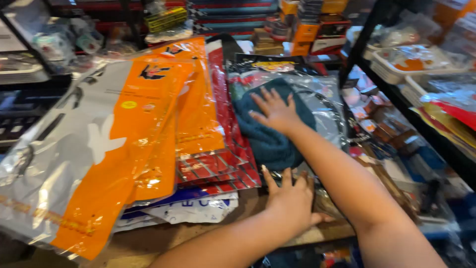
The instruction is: Wiping down the plastic packaging of motorcycle parts with a cloth to remove dust.
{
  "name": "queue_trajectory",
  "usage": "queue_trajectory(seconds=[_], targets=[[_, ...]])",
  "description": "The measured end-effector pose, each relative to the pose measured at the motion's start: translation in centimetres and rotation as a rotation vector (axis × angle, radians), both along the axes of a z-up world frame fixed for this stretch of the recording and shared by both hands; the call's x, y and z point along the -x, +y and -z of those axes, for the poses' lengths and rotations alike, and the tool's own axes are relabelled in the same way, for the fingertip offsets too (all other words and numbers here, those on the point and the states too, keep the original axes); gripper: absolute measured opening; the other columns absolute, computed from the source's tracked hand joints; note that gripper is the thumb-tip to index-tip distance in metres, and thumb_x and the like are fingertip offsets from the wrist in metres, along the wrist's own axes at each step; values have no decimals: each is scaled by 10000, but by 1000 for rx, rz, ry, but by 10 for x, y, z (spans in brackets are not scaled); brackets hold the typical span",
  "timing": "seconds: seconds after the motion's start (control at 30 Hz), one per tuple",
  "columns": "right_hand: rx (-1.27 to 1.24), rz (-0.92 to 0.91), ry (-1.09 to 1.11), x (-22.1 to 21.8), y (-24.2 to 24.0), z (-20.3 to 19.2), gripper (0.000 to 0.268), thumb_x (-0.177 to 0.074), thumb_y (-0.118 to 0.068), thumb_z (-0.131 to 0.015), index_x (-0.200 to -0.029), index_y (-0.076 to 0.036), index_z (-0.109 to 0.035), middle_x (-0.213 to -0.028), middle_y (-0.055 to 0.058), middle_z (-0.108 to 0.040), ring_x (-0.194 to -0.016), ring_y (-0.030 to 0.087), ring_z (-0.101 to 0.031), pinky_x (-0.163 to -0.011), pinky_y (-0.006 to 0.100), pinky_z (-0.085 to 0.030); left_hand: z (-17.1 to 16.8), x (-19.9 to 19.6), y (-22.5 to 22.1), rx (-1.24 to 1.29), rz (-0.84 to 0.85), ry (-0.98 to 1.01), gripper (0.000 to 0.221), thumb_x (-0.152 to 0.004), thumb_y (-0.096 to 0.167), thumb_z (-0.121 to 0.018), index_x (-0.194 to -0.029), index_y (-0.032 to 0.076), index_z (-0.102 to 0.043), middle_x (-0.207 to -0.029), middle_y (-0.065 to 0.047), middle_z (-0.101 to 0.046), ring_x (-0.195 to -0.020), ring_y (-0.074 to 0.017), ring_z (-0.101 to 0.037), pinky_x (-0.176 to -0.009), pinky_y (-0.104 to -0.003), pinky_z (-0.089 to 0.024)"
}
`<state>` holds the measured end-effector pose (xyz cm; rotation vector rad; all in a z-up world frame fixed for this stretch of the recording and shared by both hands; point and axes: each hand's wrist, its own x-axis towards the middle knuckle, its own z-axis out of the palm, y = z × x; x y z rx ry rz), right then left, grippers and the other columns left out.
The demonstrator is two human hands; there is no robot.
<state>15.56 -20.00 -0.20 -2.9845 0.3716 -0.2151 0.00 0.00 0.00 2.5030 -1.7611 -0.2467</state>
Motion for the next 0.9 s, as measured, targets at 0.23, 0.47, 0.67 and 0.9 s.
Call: queue_trajectory(seconds=[0.23, 0.47, 0.67, 0.9], targets=[[130, -312, -54, 76, 22, 5, 674, -1034, -588, -337, -1642, -319, -227, -1727, 118, -152, -1577, 396, -125, -1135, 747, -128, 25, 1, -11, -15, -27, -13, 1059, -866, 821, -456, -1636, 116, -276, -1445, -10, -482, -1236, -337, -549, -920, -625, -419], [20, -99, -33, 51, -30, -16, 669, -938, -687, -397, -1570, -475, -333, -1722, -60, -228, -1589, 219, -171, -1167, 661, -104, 18, 0, -8, 51, -10, -57, 1015, -833, 790, -469, -1591, 126, -342, -1659, -71, -305, -1386, -403, -360, -990, -787, -220], [-163, 413, 23, 12, -35, -58, 733, -907, -748, -285, -1577, -453, -330, -1721, 1, -203, -1578, 302, -160, -1140, 764, -142, 7, -3, -5, 44, 4, 7, 999, -838, 749, -422, -1584, 90, -348, -1640, -117, -308, -1530, -483, -100, -1046, -913, -57], [-139, 624, -71, 4, -29, -37, 765, -941, -756, -242, -1601, -376, -314, -1711, 43, -225, -1574, 369, -149, -1145, 790, -54, 7, -1, -8, 1, -5, 38, 1051, -811, 775, -375, -1618, 113, -257, -1662, -105, -262, -1553, -483, -34, -1049, -928, 3]])
